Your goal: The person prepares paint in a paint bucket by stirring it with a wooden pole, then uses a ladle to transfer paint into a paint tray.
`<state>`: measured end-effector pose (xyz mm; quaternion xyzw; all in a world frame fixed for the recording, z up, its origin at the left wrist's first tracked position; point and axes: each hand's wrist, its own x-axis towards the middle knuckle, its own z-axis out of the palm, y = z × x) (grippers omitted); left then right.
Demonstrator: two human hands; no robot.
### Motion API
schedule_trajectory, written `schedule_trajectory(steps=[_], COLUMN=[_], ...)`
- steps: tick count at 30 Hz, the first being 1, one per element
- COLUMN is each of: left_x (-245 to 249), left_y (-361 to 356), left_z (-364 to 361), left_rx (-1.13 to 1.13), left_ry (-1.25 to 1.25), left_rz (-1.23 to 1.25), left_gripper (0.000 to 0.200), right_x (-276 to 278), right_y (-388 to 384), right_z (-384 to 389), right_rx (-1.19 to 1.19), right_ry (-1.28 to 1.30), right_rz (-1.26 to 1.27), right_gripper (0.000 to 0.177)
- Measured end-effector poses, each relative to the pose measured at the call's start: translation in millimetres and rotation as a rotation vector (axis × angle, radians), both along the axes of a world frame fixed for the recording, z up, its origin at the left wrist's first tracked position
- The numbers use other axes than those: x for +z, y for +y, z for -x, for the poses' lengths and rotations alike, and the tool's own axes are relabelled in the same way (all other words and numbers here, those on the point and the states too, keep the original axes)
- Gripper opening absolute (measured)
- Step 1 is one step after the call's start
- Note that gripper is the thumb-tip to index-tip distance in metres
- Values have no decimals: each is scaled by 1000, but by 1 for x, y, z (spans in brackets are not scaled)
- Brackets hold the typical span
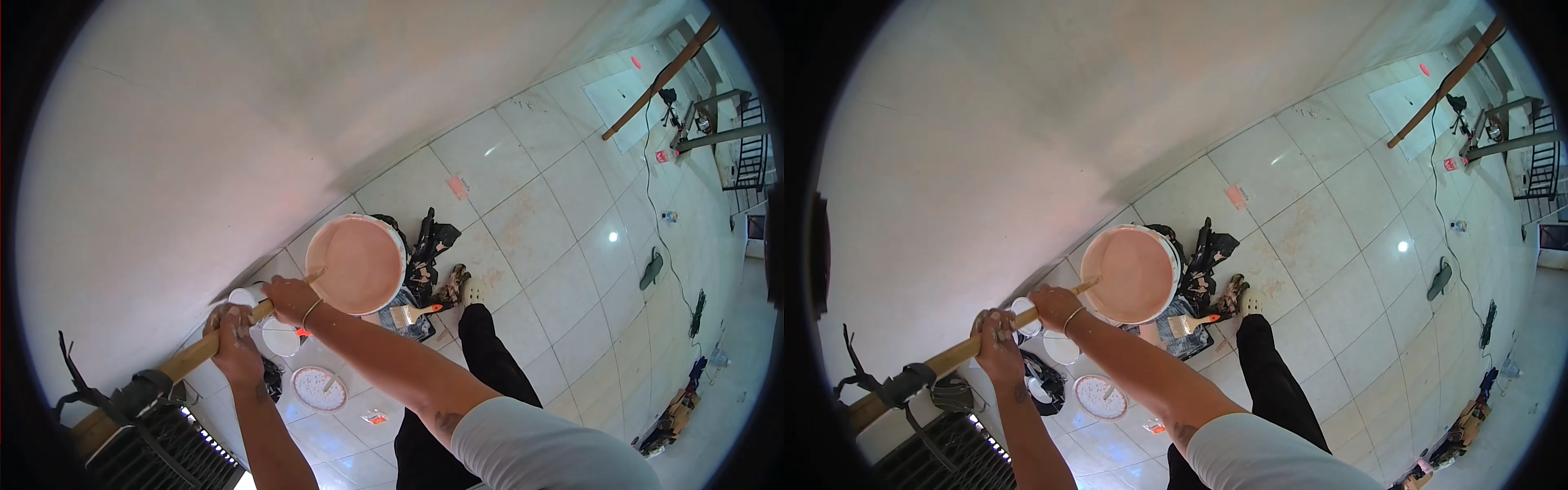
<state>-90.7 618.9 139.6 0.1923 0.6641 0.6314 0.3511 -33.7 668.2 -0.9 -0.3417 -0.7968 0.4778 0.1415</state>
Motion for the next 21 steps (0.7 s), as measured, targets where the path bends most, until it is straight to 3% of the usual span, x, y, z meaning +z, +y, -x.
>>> schedule_trajectory(steps=[3,11,14,21], left_x=[0,0,6,9], left_y=[-23,-60,-49,11], left_z=[4,-7,-33,-70], left_rx=[40,34,84,-128], left_ry=[-18,-102,-125,-96], left_rz=[-9,-9,80,7], left_gripper=[11,16,14,20], right_x=[4,2,2,21], right_y=[-20,-49,-40,16], right_z=[0,-26,-52,-103], right_rx=[74,242,230,141], right_ry=[-31,-82,-134,-190], right_rz=[22,55,70,23], right_gripper=[14,17,17,18])
